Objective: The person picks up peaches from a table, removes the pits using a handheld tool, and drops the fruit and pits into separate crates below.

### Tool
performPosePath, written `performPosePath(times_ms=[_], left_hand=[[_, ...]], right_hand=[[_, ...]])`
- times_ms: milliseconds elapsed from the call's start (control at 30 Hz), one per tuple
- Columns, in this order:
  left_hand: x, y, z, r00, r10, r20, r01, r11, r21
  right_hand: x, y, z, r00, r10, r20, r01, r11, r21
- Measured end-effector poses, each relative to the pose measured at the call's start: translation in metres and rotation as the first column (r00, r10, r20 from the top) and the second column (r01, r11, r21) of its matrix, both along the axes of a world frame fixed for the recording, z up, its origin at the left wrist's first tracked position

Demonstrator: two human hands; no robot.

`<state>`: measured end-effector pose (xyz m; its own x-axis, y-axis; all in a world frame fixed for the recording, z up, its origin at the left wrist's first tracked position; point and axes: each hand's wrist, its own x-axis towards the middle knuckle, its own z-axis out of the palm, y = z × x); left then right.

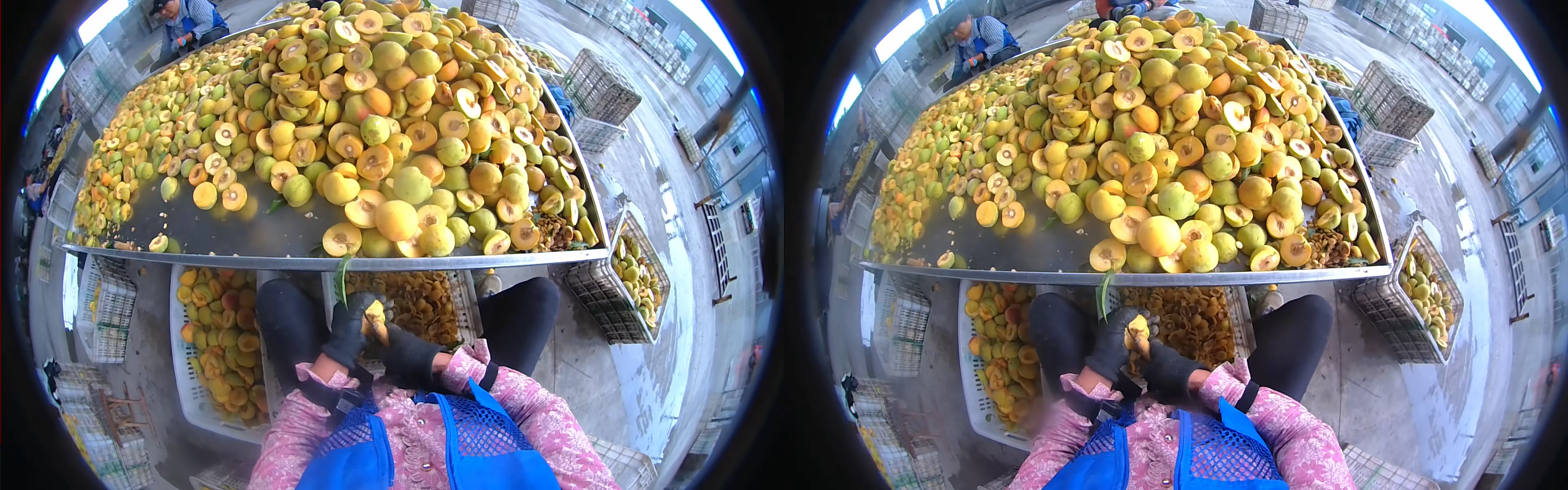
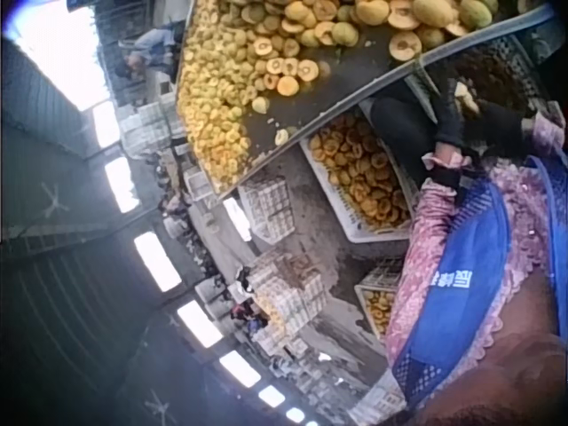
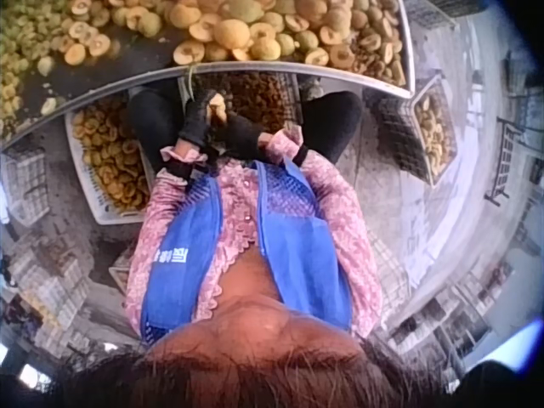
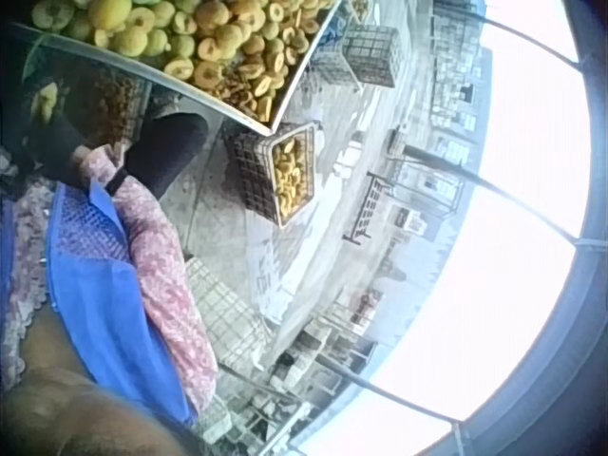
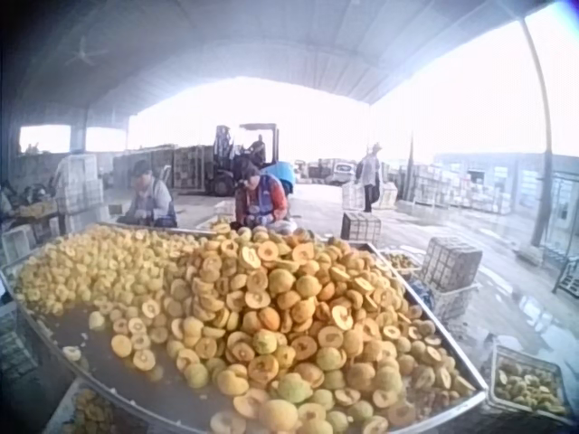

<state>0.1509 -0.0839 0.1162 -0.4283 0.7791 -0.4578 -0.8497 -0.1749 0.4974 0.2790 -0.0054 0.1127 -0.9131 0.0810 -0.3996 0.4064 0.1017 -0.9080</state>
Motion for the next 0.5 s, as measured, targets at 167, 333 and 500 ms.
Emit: performPosePath(times_ms=[167, 333, 500], left_hand=[[-0.001, -0.004, -0.010, 0.993, 0.001, -0.115, -0.018, 0.990, -0.141], [-0.008, -0.001, -0.002, 0.996, -0.047, -0.078, 0.045, 0.999, -0.016], [0.001, 0.002, 0.033, 0.999, -0.032, 0.010, 0.032, 0.999, -0.033]], right_hand=[[-0.004, 0.002, 0.009, 0.988, 0.014, -0.156, -0.017, 1.000, -0.019], [-0.009, 0.021, 0.077, 0.949, 0.081, 0.304, 0.124, 0.793, -0.597], [-0.005, 0.021, 0.080, 0.974, 0.038, 0.225, 0.113, 0.776, -0.621]])
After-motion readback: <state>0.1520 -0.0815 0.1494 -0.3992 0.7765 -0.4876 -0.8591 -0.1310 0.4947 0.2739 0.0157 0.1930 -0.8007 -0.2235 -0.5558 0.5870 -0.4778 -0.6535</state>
